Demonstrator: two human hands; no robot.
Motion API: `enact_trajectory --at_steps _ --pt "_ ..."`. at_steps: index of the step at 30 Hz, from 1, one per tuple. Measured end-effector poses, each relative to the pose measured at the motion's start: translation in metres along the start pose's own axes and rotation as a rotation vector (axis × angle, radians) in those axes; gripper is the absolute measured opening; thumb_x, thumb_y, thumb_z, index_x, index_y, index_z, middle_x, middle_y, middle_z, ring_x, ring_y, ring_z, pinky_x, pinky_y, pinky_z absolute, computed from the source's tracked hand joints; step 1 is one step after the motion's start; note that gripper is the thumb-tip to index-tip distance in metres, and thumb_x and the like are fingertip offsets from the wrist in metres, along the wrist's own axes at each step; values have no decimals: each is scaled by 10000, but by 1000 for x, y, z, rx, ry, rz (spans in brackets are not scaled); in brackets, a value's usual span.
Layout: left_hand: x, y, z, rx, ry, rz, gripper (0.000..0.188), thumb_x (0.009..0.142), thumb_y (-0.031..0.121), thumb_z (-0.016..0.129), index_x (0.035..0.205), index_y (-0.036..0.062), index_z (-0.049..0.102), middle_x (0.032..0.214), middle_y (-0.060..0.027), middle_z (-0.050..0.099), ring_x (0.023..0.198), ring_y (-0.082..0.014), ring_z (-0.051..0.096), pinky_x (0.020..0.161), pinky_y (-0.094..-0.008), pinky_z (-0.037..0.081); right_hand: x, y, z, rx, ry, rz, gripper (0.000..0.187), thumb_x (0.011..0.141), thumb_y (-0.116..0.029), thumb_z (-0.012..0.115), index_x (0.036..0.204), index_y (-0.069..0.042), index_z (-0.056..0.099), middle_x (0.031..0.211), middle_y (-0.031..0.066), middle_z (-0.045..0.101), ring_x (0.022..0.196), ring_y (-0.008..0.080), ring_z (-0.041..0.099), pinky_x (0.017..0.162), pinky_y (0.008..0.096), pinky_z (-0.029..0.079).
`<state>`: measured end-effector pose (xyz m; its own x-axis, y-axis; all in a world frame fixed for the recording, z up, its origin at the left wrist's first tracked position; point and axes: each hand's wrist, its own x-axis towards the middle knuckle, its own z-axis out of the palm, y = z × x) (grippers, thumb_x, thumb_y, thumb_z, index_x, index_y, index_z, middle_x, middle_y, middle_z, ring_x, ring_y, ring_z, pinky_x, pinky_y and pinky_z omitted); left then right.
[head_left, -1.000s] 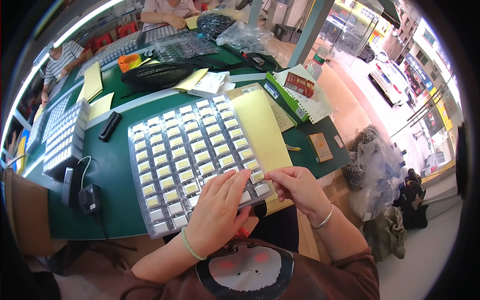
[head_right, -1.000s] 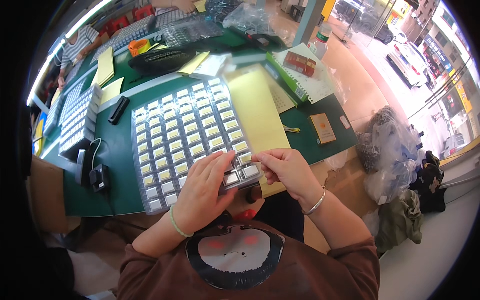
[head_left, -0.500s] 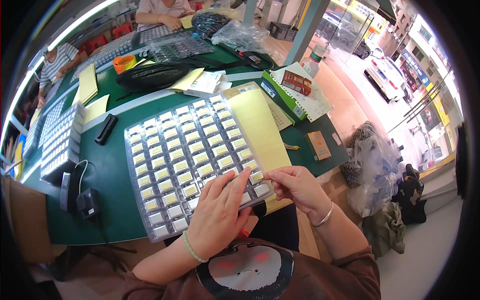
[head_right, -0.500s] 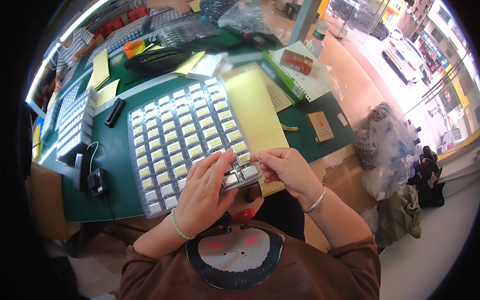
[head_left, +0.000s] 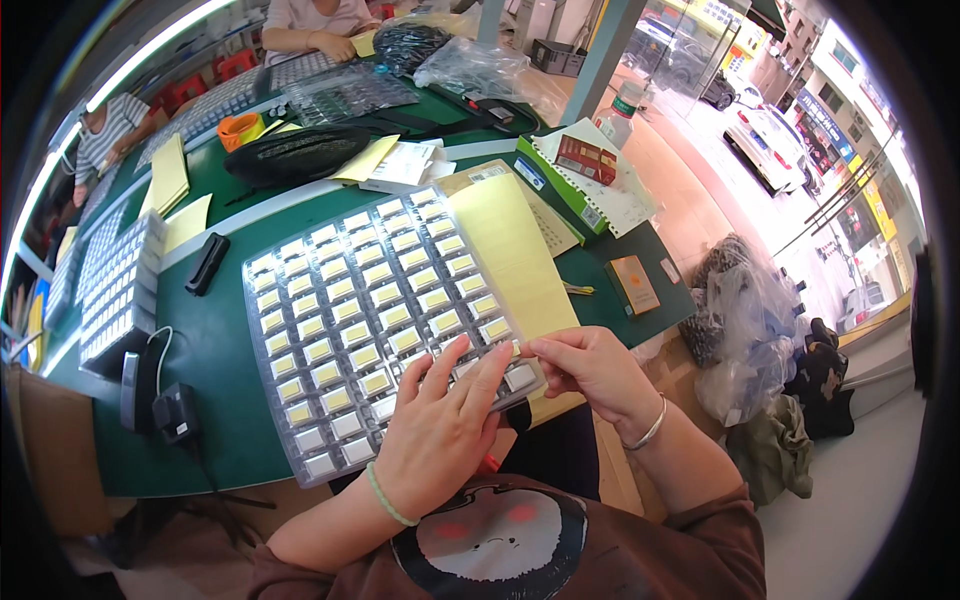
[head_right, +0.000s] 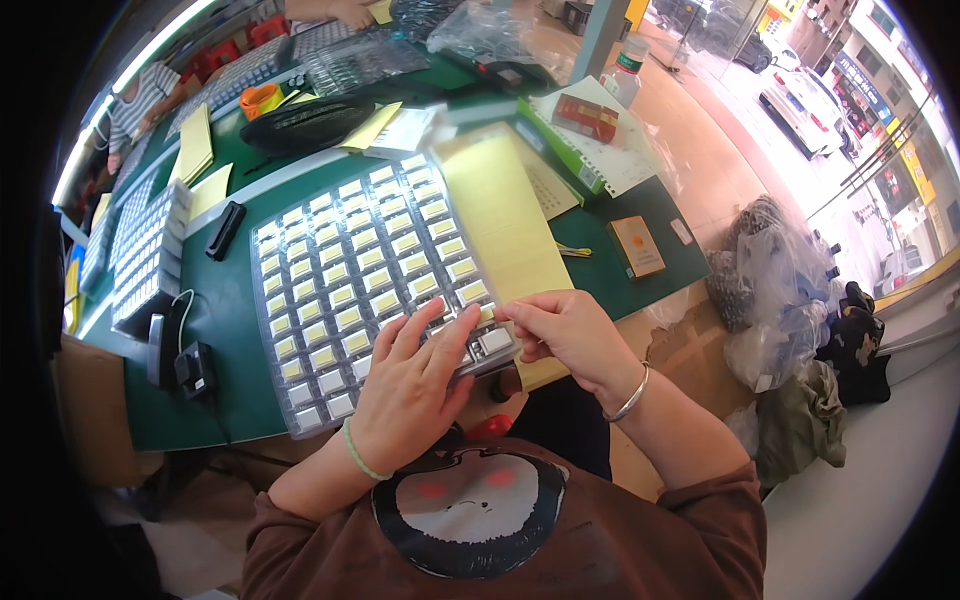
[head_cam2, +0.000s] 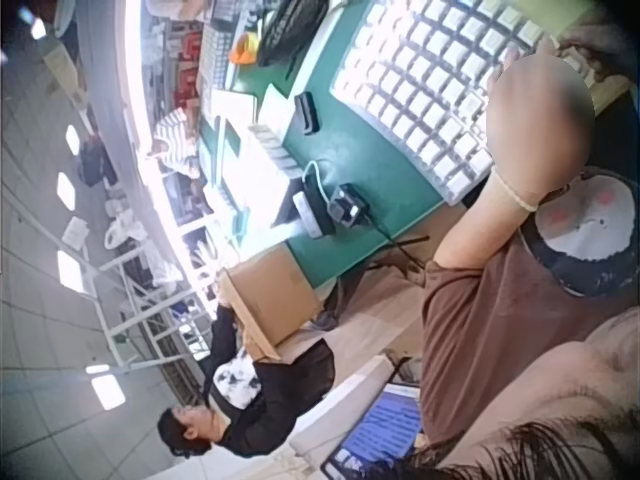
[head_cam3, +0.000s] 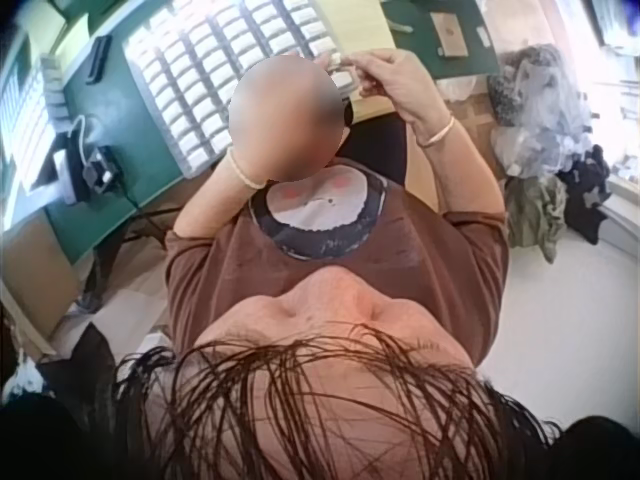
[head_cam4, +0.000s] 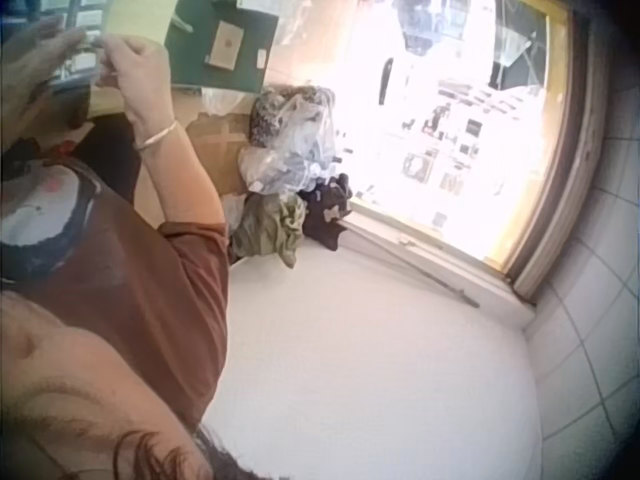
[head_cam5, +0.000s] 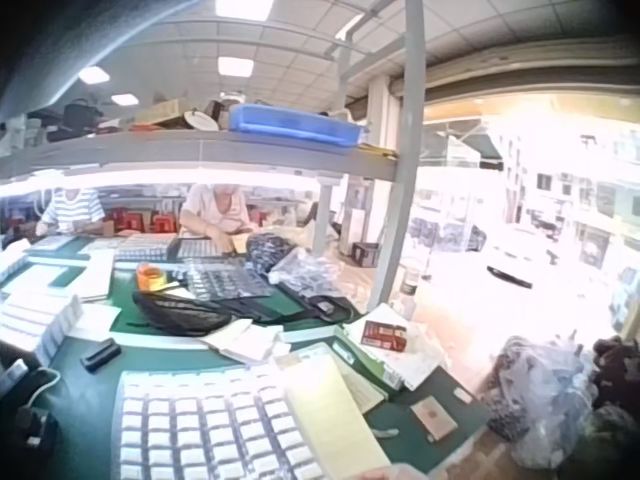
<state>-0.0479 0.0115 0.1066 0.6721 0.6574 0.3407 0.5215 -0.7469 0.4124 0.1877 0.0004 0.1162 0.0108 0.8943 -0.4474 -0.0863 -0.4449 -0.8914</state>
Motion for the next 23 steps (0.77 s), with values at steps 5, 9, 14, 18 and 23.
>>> enact_trajectory --at_steps 5,9,14,18,23 --pt "-1 1 1 18 -7 -11 705 915 148 707 1560 54 438 1333 -115 661 1415 -348 499 1173 -531 335 -8 -1 5 -191 44 -123 297 1045 -247 679 1169 2 783 818 -10 681 703 51 607 650 223 524" --pt "-2 1 1 24 -10 -10 715 910 149 710 1561 50 429 1347 -116 655 1419 -342 502 1185 -532 330 -19 5 11 -378 100 -326 291 1060 -183 627 1242 5 755 802 32 688 711 89 627 653 263 519" --pt "-2 1 0 21 -24 -11 716 935 174 684 1580 36 405 1344 -113 661 1417 -317 503 1207 -526 310 -29 16 18 -868 338 -818 336 1004 -137 649 1319 -49 722 970 99 663 847 229 649 733 342 517" --pt "-1 2 0 1 -40 -17 727 917 151 701 1567 24 401 1406 -113 636 1444 -337 482 1220 -551 294 -21 36 20 -1203 418 -1047 409 933 -178 721 1332 -88 717 1165 126 630 1033 293 615 871 406 494" --pt "-2 2 2 24 -44 -8 740 916 162 703 1575 26 393 1414 -117 631 1459 -333 468 1235 -557 274 -18 44 20 -1242 443 -1037 479 904 -221 757 1366 -111 698 1225 132 631 1106 308 598 962 455 457"
